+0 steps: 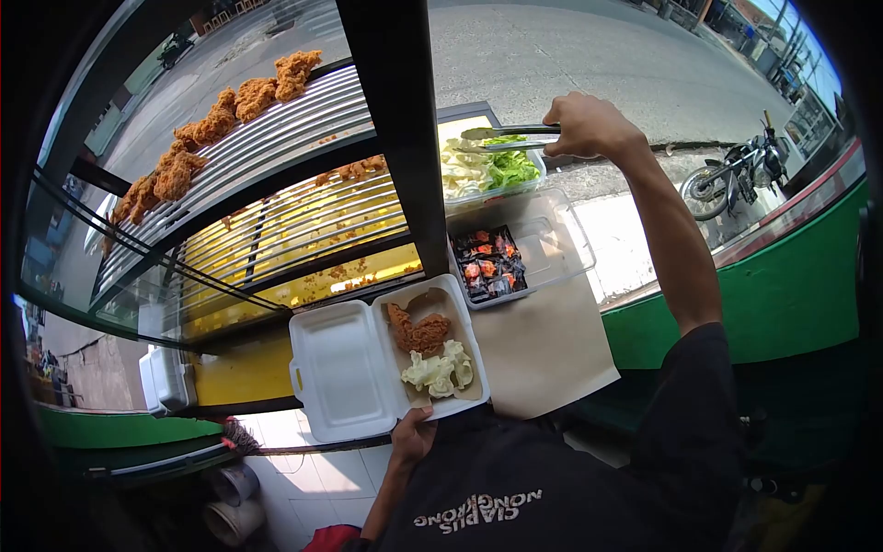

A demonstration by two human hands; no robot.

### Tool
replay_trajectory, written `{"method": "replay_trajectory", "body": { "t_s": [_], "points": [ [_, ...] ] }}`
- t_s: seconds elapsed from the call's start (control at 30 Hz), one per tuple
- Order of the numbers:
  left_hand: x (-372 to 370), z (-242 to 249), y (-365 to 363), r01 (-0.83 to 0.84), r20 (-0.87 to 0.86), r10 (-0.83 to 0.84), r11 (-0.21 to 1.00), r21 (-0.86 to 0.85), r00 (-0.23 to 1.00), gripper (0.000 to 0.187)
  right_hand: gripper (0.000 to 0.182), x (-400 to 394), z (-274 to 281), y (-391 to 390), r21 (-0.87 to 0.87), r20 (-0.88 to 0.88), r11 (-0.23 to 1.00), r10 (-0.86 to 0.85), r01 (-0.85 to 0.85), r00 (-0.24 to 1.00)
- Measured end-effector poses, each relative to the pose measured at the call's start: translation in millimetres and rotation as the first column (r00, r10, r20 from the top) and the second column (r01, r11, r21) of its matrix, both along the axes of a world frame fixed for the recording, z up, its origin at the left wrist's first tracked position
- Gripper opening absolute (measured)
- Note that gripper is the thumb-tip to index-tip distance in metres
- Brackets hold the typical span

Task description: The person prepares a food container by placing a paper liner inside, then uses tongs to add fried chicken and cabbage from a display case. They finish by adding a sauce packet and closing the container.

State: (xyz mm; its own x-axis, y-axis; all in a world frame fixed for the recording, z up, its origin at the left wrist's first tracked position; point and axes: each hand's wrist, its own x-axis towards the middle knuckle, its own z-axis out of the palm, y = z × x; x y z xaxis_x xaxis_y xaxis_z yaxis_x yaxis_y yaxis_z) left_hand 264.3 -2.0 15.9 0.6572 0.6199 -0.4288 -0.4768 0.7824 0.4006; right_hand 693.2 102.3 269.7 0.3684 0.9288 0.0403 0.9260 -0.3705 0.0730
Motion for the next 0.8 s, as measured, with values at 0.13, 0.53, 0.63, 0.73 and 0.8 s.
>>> {"method": "replay_trajectory", "body": {
  "t_s": [0.13,0.53,0.63,0.73,0.8],
  "points": [
    [-4,-12,-3,-0.001,0.016,0.002,0.999,-0.037,1.000,0.026,0.035,-4,12,-3,-0.065,0.024,0.997,-0.038,0.040,0.999],
    [1,-6,-4,0.030,-0.055,-0.032,0.999,-0.037,0.998,0.017,0.031,-9,-5,-4,-0.167,0.105,0.986,0.001,0.017,0.994],
    [2,-1,-4,0.010,-0.084,-0.014,0.999,-0.047,0.996,0.016,0.033,-4,4,-16,-0.131,0.066,0.991,-0.004,0.013,0.998],
    [1,-10,-3,0.016,-0.066,-0.020,0.998,-0.066,0.998,0.016,0.023,8,5,-35,0.075,0.056,0.997,0.004,-0.009,0.998],
    [3,-12,-4,0.021,-0.059,-0.025,0.998,-0.056,0.998,0.014,0.025,8,10,-50,0.072,0.017,0.997,-0.009,0.008,1.000]
  ]
}}
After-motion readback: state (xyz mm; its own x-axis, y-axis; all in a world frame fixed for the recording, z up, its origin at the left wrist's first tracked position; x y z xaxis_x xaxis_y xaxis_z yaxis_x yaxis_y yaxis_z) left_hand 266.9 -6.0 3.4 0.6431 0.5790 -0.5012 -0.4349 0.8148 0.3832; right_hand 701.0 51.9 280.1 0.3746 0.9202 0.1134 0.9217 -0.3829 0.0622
